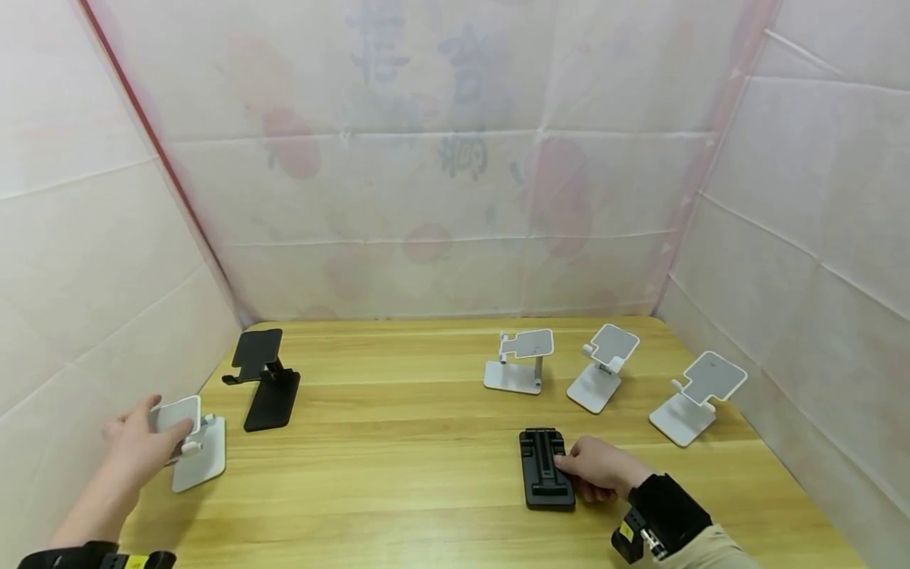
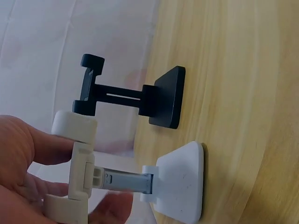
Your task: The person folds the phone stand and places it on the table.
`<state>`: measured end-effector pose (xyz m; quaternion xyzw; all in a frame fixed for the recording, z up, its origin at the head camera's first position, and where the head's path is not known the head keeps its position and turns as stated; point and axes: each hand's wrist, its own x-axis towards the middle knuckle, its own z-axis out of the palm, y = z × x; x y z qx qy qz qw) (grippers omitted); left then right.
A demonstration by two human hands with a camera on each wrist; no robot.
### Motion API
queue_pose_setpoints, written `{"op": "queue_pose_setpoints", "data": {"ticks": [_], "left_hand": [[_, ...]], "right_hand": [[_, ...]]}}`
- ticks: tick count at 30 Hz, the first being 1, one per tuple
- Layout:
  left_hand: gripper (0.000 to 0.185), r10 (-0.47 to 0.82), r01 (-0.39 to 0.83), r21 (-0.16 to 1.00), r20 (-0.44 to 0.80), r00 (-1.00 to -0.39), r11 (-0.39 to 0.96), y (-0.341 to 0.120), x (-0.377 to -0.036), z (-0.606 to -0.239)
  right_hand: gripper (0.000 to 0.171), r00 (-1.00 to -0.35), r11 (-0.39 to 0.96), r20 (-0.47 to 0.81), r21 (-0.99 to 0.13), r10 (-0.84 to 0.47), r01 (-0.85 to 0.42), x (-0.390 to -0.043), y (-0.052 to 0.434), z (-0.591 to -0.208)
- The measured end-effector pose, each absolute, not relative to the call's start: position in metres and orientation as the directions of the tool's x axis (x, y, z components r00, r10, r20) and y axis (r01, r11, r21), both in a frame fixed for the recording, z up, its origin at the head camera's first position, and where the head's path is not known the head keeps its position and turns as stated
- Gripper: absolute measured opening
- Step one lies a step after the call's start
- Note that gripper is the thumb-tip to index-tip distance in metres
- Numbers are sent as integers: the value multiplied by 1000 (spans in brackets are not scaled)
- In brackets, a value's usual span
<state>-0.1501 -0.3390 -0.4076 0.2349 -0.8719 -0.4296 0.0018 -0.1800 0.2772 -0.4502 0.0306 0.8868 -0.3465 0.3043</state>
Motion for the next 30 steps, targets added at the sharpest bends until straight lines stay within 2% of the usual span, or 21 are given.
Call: {"op": "queue_pose_setpoints", "data": {"ticks": [7, 15, 19, 22, 27, 30], "left_hand": [[97, -353, -404, 831, -273, -895, 383, -349, -151, -415], [78, -283, -392, 873, -313, -906, 290, -353, -148, -416], [83, -278, -405, 879, -335, -900, 251, -353, -145, -414], [88, -256, -400, 901, -351, -900, 170, -354, -143, -413], [70, -203, -348, 937, -335, -920, 29, -353, -146, -414], [64, -190, -335, 942, -328, -925, 5, -348, -148, -412]], "right_hand": [[39, -816, 766, -560, -585, -145, 266, -180, 277, -450], [34, -826, 758, -540, -603, -161, 247, -177, 276, -450], [32, -830, 762, -535, -601, -159, 242, -177, 275, -449], [31, -828, 765, -539, -595, -153, 246, -178, 275, -449], [31, -828, 754, -542, -602, -144, 263, -177, 275, -451], [31, -834, 746, -533, -612, -143, 263, -177, 275, -452]]}}
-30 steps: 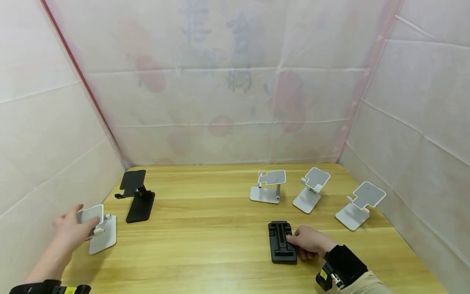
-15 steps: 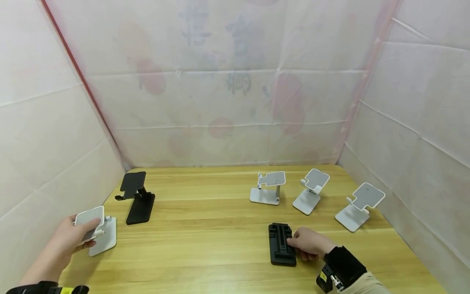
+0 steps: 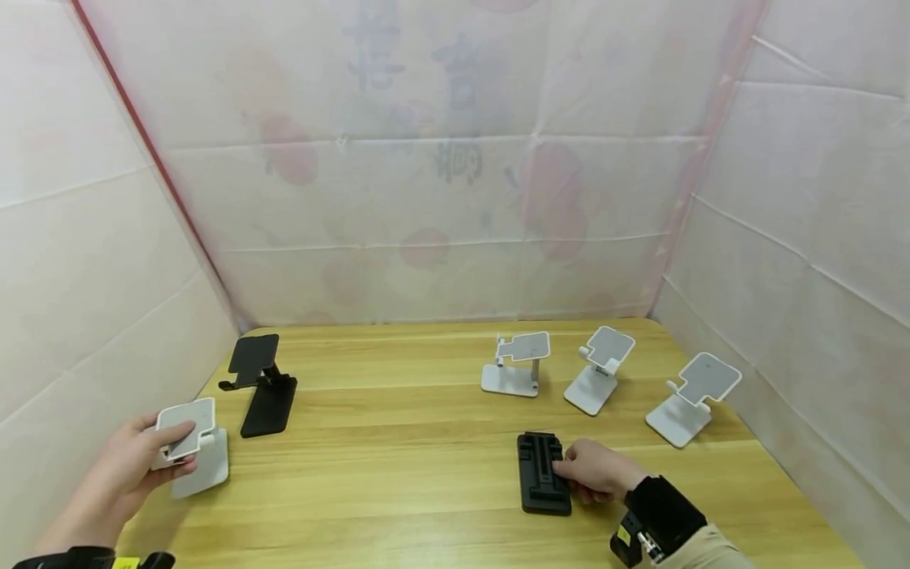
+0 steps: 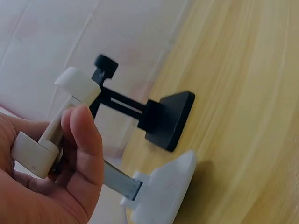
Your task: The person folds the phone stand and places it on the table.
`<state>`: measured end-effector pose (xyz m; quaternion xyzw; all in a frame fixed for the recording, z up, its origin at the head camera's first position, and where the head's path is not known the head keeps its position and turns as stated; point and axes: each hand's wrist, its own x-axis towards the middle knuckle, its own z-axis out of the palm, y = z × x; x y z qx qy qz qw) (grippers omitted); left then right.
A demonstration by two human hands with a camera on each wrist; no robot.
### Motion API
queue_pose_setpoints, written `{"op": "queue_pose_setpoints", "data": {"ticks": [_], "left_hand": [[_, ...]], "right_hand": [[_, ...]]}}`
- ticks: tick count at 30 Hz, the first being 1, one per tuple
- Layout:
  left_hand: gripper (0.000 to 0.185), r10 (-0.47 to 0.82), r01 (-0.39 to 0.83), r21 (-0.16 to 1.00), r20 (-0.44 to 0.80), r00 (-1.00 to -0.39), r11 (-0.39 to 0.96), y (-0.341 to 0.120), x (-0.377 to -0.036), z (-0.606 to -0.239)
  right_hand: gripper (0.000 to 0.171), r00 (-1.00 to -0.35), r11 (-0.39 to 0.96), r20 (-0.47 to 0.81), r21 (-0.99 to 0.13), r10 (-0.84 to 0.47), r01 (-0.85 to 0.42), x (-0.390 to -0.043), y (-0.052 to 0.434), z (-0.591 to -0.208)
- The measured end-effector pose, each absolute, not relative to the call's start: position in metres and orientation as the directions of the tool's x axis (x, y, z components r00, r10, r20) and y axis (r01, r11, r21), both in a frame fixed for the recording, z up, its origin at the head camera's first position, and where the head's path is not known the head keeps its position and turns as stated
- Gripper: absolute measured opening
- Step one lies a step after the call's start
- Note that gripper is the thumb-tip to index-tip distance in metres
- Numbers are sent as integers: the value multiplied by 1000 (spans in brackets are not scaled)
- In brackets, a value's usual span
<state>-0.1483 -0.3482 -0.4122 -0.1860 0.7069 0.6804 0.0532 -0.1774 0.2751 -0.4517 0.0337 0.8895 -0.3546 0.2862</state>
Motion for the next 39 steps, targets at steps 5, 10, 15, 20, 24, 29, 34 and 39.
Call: {"op": "queue_pose_setpoints", "data": {"ticks": [5, 10, 15, 20, 24, 29, 34, 39], "left_hand": [[73, -192, -324, 946, -319, -928, -3, -338, -149, -403], [56, -237, -230, 972, -232, -943, -37, -326, -144, -396], [32, -296, -91, 990, -120, -948, -109, -313, -138, -384], [32, -281, -30, 992, -64, -958, -123, -297, -133, -366], [34, -215, -15, 990, -44, -976, -137, -285, -131, -358], [36, -156, -16, 990, -38, -987, -138, -266, -133, -353], [44, -111, -37, 994, -48, -993, -101, -242, -135, -350], [61, -76, -82, 996, -84, -994, -23, -215, -143, -351]], "right_hand": [[32, -837, 745, -528, -614, -142, 261, -178, 275, -452], [32, -835, 761, -531, -599, -146, 249, -179, 276, -451], [32, -837, 772, -525, -592, -152, 232, -179, 276, -449], [27, -876, 744, -461, -633, -141, 213, -181, 277, -445], [23, -905, 710, -405, -674, -127, 202, -186, 277, -439], [22, -919, 704, -375, -686, -124, 184, -192, 274, -432], [24, -923, 685, -353, -711, -155, 157, -197, 268, -425], [27, -930, 675, -316, -729, -187, 112, -202, 260, -418]]}}
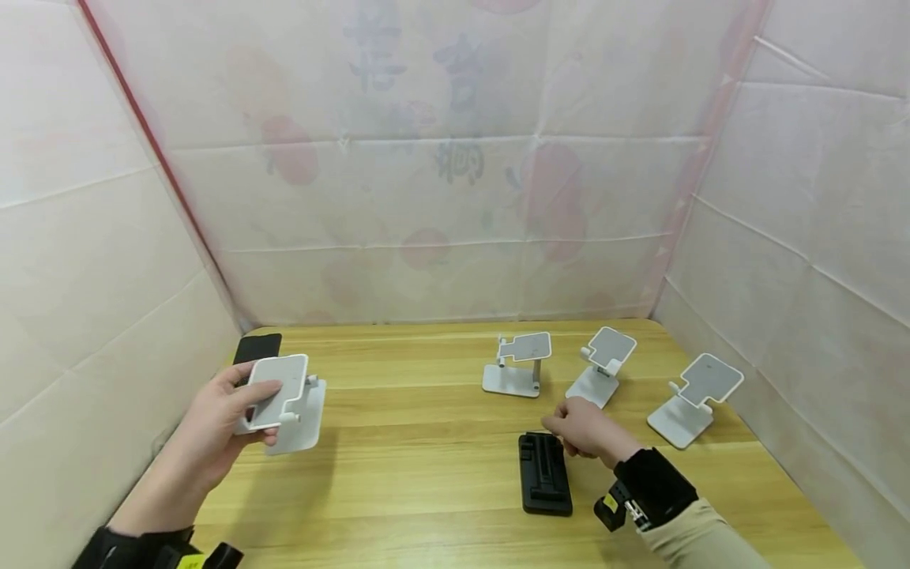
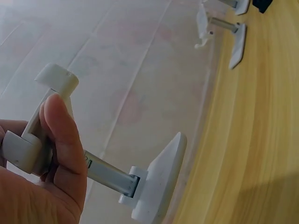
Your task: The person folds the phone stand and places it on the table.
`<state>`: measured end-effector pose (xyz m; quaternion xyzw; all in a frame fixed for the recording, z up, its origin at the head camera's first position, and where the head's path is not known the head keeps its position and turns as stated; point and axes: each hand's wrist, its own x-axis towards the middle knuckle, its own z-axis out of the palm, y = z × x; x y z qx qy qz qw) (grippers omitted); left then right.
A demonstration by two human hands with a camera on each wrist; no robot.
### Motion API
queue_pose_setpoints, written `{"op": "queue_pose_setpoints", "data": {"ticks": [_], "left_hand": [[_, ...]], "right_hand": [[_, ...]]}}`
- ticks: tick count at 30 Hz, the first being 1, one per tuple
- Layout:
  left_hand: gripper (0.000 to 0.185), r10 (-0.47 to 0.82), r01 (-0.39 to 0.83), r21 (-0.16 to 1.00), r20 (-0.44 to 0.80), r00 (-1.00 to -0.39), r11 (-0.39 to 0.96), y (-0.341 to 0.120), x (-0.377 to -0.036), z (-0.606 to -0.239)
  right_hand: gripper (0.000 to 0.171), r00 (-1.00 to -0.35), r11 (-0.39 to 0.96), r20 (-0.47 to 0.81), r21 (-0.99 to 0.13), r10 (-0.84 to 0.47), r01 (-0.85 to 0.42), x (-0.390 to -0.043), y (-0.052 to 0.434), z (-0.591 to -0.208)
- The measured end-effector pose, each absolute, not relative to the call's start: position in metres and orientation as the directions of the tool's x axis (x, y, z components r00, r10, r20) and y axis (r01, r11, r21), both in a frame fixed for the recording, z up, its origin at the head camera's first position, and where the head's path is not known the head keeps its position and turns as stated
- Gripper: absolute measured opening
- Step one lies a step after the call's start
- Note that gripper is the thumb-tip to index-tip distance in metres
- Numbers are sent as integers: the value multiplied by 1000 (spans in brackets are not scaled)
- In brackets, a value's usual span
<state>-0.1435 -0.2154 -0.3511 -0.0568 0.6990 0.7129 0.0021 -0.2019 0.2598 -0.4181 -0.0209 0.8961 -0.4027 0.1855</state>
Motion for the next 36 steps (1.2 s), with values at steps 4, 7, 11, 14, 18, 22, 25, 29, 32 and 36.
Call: {"op": "queue_pose_setpoints", "data": {"ticks": [4, 7, 11, 14, 18, 22, 25, 29, 32, 36], "left_hand": [[63, -47, -96, 995, -96, -994, -4, -196, -152, -354], [62, -15, -98, 995, -98, -995, -11, -183, -159, -357], [64, 16, -98, 995, -98, -995, -13, -167, -166, -362], [64, 24, -95, 995, -95, -995, -15, -155, -171, -366], [63, 32, -91, 995, -90, -995, -33, -139, -177, -371], [62, 45, -89, 994, -87, -995, -57, -124, -181, -376], [61, 55, -89, 994, -85, -995, -67, -114, -184, -379], [60, 70, -86, 993, -81, -994, -74, -103, -187, -383], [59, 79, -89, 993, -83, -993, -78, -96, -189, -386], [59, 91, -94, 992, -87, -992, -78, -87, -190, -388]], "right_hand": [[26, -935, 682, -295, -726, -196, 87, -204, 250, -412], [25, -937, 687, -284, -723, -204, 70, -206, 243, -407], [25, -936, 678, -274, -733, -220, 56, -208, 234, -402], [26, -936, 665, -264, -746, -233, 45, -210, 226, -398], [25, -938, 655, -240, -756, -251, 18, -212, 214, -393], [23, -939, 654, -217, -757, -266, -11, -214, 200, -388], [22, -937, 651, -205, -759, -283, -31, -214, 190, -385], [20, -931, 644, -182, -762, -315, -69, -215, 178, -380], [20, -922, 627, -164, -773, -350, -100, -214, 170, -378], [20, -904, 589, -149, -798, -400, -129, -213, 159, -376]]}}
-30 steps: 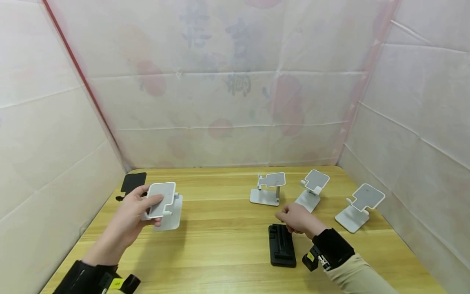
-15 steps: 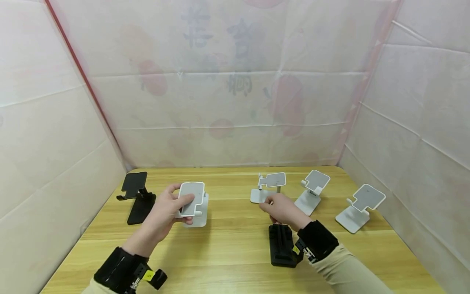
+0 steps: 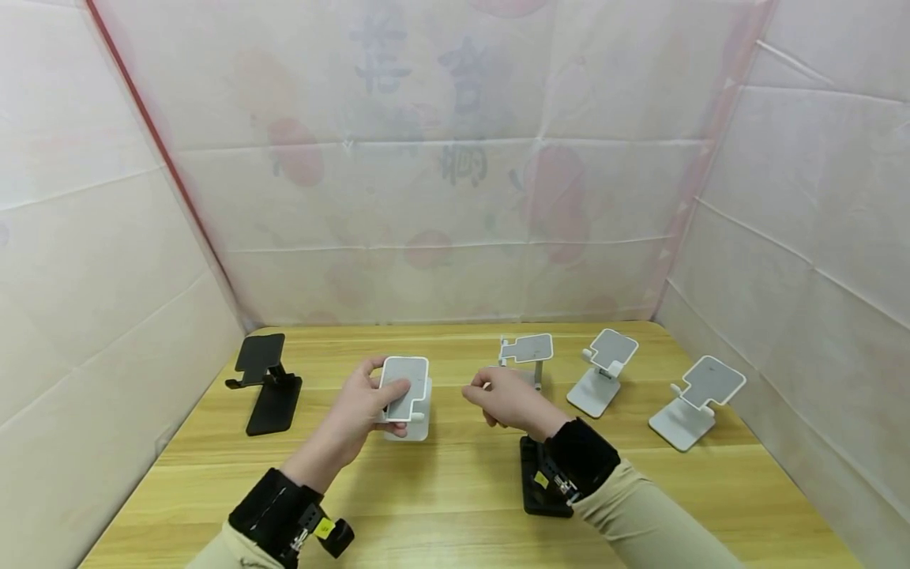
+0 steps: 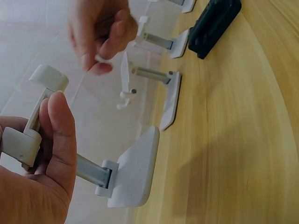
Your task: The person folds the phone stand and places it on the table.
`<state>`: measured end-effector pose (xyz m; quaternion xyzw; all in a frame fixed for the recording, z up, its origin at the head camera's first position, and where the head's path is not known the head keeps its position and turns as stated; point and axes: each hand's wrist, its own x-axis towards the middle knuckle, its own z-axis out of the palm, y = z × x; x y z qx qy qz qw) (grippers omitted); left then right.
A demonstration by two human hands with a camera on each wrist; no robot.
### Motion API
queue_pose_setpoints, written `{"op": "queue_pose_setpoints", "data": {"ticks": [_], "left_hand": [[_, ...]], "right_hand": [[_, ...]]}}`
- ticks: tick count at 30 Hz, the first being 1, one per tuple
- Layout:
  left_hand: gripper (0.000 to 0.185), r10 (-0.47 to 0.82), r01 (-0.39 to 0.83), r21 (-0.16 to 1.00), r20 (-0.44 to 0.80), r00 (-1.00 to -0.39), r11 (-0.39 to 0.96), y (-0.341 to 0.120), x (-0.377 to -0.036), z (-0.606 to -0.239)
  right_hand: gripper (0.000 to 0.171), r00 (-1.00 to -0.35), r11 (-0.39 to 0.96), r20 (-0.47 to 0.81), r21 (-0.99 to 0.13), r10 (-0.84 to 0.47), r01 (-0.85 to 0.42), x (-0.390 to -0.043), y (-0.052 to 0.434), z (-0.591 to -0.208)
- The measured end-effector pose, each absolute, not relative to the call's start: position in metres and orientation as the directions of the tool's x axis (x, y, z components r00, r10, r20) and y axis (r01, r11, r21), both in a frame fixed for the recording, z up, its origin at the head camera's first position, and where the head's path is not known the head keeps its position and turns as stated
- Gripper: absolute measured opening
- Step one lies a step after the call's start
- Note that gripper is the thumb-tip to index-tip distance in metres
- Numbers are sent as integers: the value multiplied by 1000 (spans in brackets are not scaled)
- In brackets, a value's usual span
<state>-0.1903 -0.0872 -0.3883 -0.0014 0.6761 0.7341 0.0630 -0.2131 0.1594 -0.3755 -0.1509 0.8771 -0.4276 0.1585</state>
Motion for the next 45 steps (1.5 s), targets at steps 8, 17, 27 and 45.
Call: {"op": "queue_pose_setpoints", "data": {"ticks": [8, 17, 27, 45], "left_hand": [[62, 116, -94, 993, -85, -990, -77, -76, -192, -393], [63, 146, -105, 993, -96, -985, -55, -71, -195, -399], [61, 149, -97, 995, -91, -985, -33, -66, -194, -397], [55, 187, -93, 995, -83, -979, -47, -66, -193, -404]], "right_hand": [[26, -851, 489, -155, -862, -502, -132, -212, 146, -372], [32, -820, 417, -152, -902, -551, -113, -214, 139, -374], [24, -804, 329, -165, -943, -572, -41, -220, 138, -380], [20, -784, 268, -180, -963, -593, 18, -222, 142, -380]]}}
